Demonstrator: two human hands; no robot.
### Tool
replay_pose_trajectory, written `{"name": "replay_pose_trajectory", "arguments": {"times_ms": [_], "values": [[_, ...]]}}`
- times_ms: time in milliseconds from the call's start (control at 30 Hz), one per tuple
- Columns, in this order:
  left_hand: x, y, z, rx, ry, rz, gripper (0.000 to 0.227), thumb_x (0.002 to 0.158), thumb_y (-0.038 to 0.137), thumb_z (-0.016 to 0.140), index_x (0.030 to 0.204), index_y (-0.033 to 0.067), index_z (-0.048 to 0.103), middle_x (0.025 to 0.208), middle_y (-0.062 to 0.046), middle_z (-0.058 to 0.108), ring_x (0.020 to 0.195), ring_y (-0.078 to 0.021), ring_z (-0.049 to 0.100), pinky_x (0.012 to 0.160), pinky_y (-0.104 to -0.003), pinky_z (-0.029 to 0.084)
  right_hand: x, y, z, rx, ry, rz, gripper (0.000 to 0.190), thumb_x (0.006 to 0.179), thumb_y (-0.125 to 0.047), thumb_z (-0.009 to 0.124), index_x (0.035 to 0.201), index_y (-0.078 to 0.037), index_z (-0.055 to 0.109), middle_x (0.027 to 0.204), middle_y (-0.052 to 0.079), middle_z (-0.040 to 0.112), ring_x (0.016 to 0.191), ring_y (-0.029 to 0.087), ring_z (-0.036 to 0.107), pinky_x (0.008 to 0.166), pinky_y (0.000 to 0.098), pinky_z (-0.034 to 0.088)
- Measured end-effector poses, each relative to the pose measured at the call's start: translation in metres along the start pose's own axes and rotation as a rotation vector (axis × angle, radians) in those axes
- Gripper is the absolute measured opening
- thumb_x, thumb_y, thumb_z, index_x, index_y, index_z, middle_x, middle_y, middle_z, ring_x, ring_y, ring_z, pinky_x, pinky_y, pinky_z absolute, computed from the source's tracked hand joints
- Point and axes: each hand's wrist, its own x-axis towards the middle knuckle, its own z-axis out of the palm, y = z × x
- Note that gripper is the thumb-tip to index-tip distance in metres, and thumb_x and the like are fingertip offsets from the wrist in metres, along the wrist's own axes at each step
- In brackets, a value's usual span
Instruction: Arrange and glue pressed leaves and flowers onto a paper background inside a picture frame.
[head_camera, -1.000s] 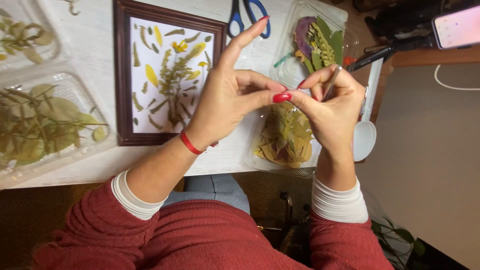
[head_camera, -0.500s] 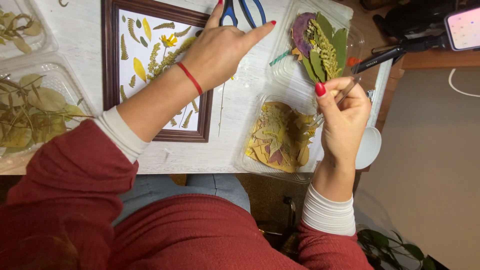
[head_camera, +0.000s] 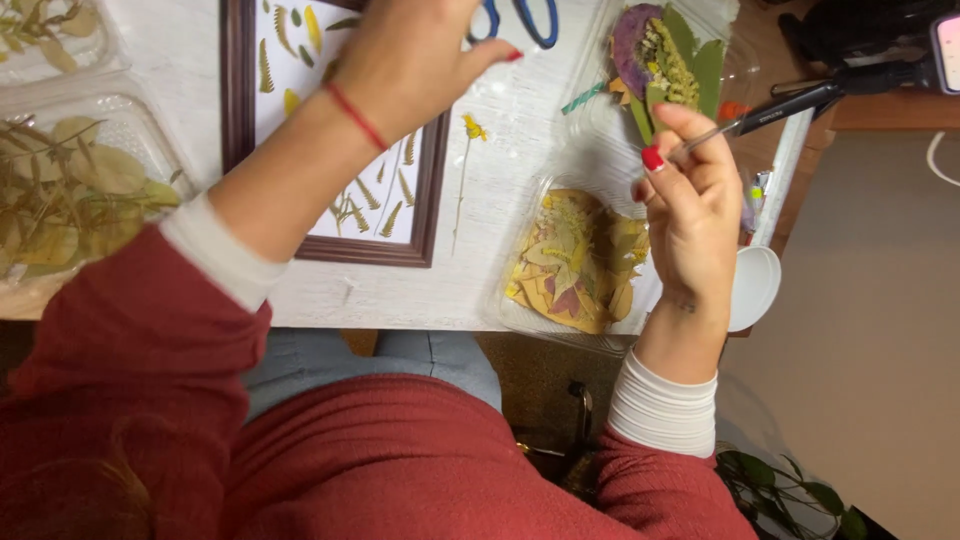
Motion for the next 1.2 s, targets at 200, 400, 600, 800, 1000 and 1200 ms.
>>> {"name": "replay_pose_trajectory", "arguments": {"times_ms": [200, 400, 600, 800, 1000, 1200], "values": [[-0.116, 0.040, -0.098, -0.023, 0.272, -0.250, 0.056, 0.106, -0.004, 0.066, 0.154, 0.0022, 0.037, 0.133, -0.018, 0.070, 0.130, -0.0338, 0.066, 0.113, -0.039, 0.049, 0.024, 0.024, 0.025, 0.084, -0.124, 0.080, 0.032, 0.107, 0.004, 0.065, 0.139, 0.004, 0.061, 0.112, 0.004, 0.067, 0.091, 0.009, 0.061, 0.083, 0.0233, 0.053], [-0.205, 0.048, -0.082, 0.231, 0.215, -0.430, 0.064, 0.098, 0.005, 0.077, 0.151, 0.0053, 0.042, 0.140, -0.024, 0.062, 0.129, -0.0419, 0.060, 0.123, -0.051, 0.040, 0.067, 0.040, 0.097, -0.041, -0.275, 0.063, 0.013, 0.110, 0.011, 0.068, 0.123, 0.007, 0.065, 0.112, 0.013, 0.073, 0.098, 0.014, 0.070, 0.091, 0.0229, 0.057], [-0.216, 0.042, -0.043, 0.232, 0.121, -0.370, 0.064, 0.108, 0.031, 0.069, 0.158, 0.0119, 0.033, 0.147, -0.013, 0.061, 0.145, -0.0421, 0.050, 0.124, -0.069, 0.025, 0.103, 0.051, 0.180, -0.221, -0.393, 0.130, 0.018, 0.105, 0.004, 0.068, 0.122, 0.002, 0.065, 0.117, 0.008, 0.072, 0.101, 0.014, 0.071, 0.089, 0.0306, 0.065], [-0.208, 0.032, -0.041, 0.367, -0.032, -0.354, 0.060, 0.116, 0.053, 0.049, 0.165, 0.0251, 0.029, 0.158, -0.010, 0.059, 0.153, -0.0388, 0.041, 0.125, -0.069, 0.004, 0.131, 0.068, 0.202, -0.516, -0.517, 0.010, 0.009, 0.112, 0.009, 0.071, 0.119, 0.007, 0.065, 0.107, 0.012, 0.073, 0.093, 0.012, 0.070, 0.086, 0.0273, 0.059], [-0.209, 0.030, -0.038, 0.435, -0.048, -0.332, 0.063, 0.116, 0.068, 0.041, 0.163, 0.0263, 0.039, 0.158, -0.009, 0.057, 0.150, -0.0403, 0.044, 0.119, -0.071, -0.012, 0.141, 0.055, 0.223, -0.367, -0.468, 0.038, 0.012, 0.099, 0.000, 0.064, 0.110, -0.003, 0.061, 0.105, 0.008, 0.074, 0.102, 0.013, 0.075, 0.074, 0.0251, 0.061], [-0.208, 0.031, -0.040, 0.429, -0.028, -0.345, 0.067, 0.112, 0.071, 0.036, 0.163, 0.0261, 0.042, 0.158, -0.009, 0.058, 0.148, -0.0411, 0.047, 0.117, -0.071, -0.016, 0.142, 0.039, 0.204, -0.642, -0.524, 0.027, 0.009, 0.124, -0.004, 0.061, 0.123, 0.003, 0.066, 0.115, 0.015, 0.074, 0.093, 0.021, 0.074, 0.074, 0.0268, 0.062]]}}
